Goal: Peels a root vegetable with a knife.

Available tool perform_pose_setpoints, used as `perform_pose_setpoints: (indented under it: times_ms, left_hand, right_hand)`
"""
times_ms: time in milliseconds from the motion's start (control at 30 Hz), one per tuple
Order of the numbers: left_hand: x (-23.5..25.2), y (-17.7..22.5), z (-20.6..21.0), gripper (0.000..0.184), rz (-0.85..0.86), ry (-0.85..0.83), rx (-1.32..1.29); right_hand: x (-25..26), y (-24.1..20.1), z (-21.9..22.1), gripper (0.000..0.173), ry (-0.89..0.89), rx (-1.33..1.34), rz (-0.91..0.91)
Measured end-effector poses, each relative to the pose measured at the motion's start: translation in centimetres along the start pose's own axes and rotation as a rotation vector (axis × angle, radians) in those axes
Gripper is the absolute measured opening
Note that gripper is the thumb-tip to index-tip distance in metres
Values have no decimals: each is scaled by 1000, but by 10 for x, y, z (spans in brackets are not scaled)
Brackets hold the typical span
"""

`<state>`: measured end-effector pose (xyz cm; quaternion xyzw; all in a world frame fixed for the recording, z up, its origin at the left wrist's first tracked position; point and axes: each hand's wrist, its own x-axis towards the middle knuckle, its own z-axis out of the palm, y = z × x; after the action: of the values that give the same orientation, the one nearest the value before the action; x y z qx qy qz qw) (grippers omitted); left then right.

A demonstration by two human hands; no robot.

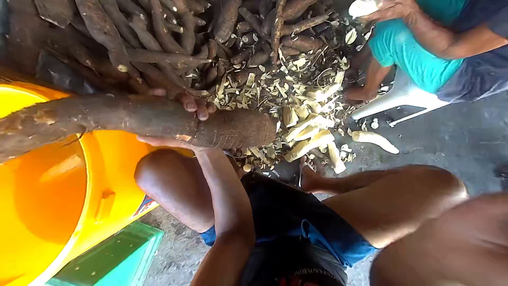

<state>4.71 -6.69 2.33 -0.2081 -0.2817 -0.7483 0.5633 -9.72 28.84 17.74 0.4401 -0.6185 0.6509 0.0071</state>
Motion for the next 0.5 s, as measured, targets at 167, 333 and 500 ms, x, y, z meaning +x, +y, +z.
perform_pose_setpoints:
  times_ms: [167, 333, 500]
  left_hand:
    - [17, 6, 16, 77, -82, 21, -58]
    - [37, 45, -36, 67, -287, -204, -236]
    - [30, -7, 39, 61, 158, 541, -298]
  right_hand:
    - [-162, 112, 109, 33, -421, 8, 960]
    - [-103, 125, 79, 26, -297, 127, 1097]
    - [-90, 120, 78, 17, -128, 291, 1109]
